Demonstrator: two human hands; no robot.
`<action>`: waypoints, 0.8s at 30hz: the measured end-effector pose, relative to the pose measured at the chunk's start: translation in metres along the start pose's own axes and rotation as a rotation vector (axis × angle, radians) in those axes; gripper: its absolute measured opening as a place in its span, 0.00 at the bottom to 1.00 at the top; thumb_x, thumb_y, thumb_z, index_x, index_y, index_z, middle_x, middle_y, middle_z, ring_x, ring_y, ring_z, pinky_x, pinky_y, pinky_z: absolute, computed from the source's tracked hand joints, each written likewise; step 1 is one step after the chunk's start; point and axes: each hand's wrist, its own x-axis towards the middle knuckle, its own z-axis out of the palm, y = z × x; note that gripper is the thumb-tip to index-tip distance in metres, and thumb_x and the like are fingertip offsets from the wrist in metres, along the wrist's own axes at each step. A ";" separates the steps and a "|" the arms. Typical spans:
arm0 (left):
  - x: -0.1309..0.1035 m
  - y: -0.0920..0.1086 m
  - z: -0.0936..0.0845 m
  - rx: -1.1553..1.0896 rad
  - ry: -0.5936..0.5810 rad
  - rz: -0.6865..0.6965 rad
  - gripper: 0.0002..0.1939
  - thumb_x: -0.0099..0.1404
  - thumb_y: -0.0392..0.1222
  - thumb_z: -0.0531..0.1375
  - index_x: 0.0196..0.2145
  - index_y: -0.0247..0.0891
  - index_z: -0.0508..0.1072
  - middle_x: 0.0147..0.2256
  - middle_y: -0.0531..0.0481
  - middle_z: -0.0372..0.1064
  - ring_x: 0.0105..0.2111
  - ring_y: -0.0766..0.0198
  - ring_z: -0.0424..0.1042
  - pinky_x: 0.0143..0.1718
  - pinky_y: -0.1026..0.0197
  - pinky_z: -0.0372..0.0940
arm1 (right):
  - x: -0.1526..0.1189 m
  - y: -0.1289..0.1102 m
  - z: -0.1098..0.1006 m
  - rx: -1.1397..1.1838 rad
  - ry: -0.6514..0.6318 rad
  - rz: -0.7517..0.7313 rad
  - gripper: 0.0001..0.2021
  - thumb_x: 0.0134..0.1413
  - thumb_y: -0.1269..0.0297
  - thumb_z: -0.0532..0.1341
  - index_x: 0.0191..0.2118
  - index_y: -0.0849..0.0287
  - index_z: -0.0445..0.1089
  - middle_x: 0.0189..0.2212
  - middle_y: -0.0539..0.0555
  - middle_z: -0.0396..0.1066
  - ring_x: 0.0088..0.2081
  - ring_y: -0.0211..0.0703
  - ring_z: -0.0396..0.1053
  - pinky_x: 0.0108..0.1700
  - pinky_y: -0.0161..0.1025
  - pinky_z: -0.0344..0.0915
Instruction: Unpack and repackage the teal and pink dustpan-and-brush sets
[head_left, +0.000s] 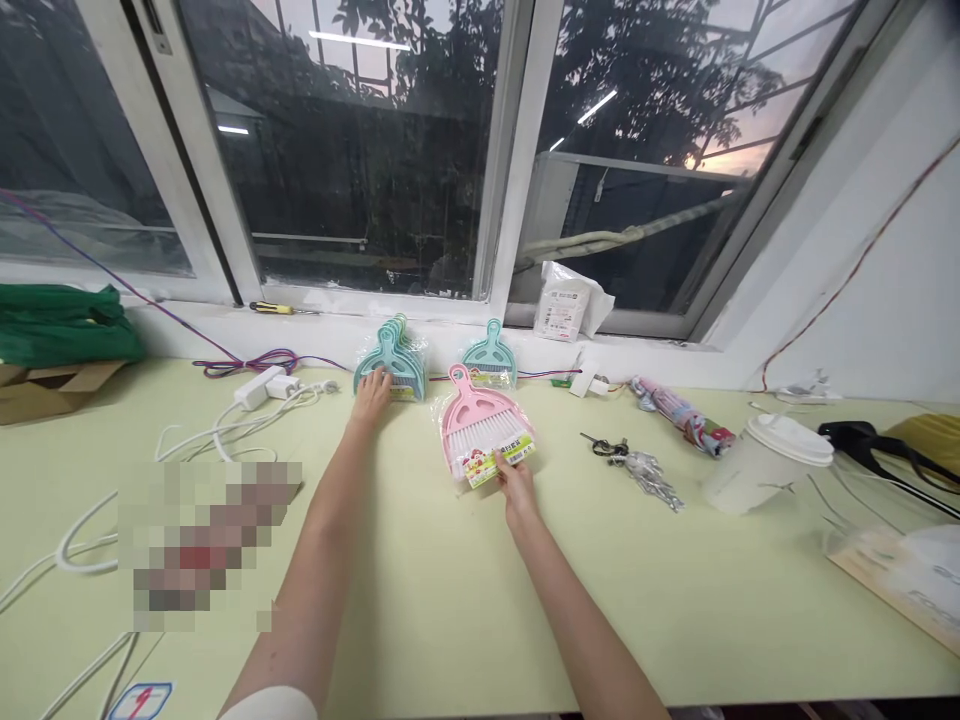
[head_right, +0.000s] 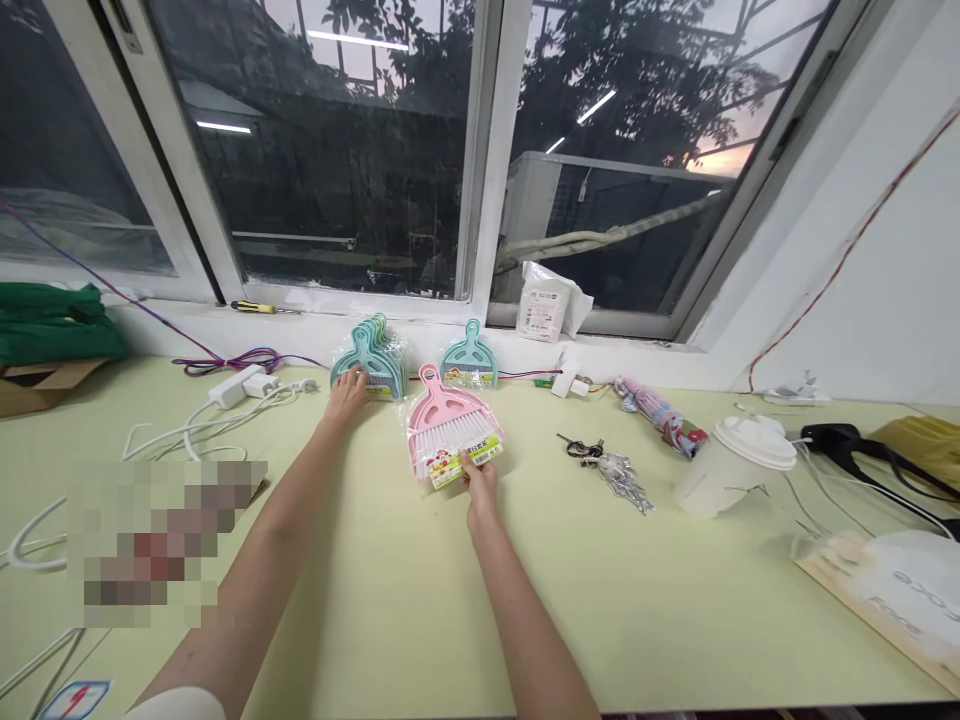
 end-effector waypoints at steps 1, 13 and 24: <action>-0.001 -0.003 -0.003 -0.010 0.002 0.018 0.22 0.62 0.43 0.56 0.53 0.33 0.66 0.58 0.29 0.58 0.57 0.40 0.60 0.54 0.41 0.54 | 0.000 0.000 0.000 0.000 0.003 -0.004 0.22 0.25 0.55 0.75 0.31 0.58 0.71 0.31 0.52 0.76 0.28 0.38 0.69 0.25 0.33 0.61; -0.021 0.036 -0.055 -0.477 0.073 -0.138 0.28 0.63 0.57 0.55 0.54 0.36 0.66 0.61 0.34 0.55 0.61 0.44 0.54 0.62 0.43 0.46 | 0.001 0.001 -0.003 -0.037 -0.010 -0.019 0.19 0.31 0.55 0.72 0.32 0.57 0.71 0.34 0.53 0.77 0.33 0.43 0.72 0.28 0.35 0.65; -0.088 0.179 -0.090 -1.655 -0.067 -0.588 0.33 0.48 0.47 0.69 0.51 0.39 0.69 0.50 0.41 0.70 0.51 0.47 0.69 0.51 0.48 0.66 | -0.012 -0.016 0.001 -0.194 -0.225 0.092 0.10 0.48 0.63 0.67 0.36 0.63 0.71 0.29 0.53 0.77 0.28 0.39 0.72 0.30 0.36 0.65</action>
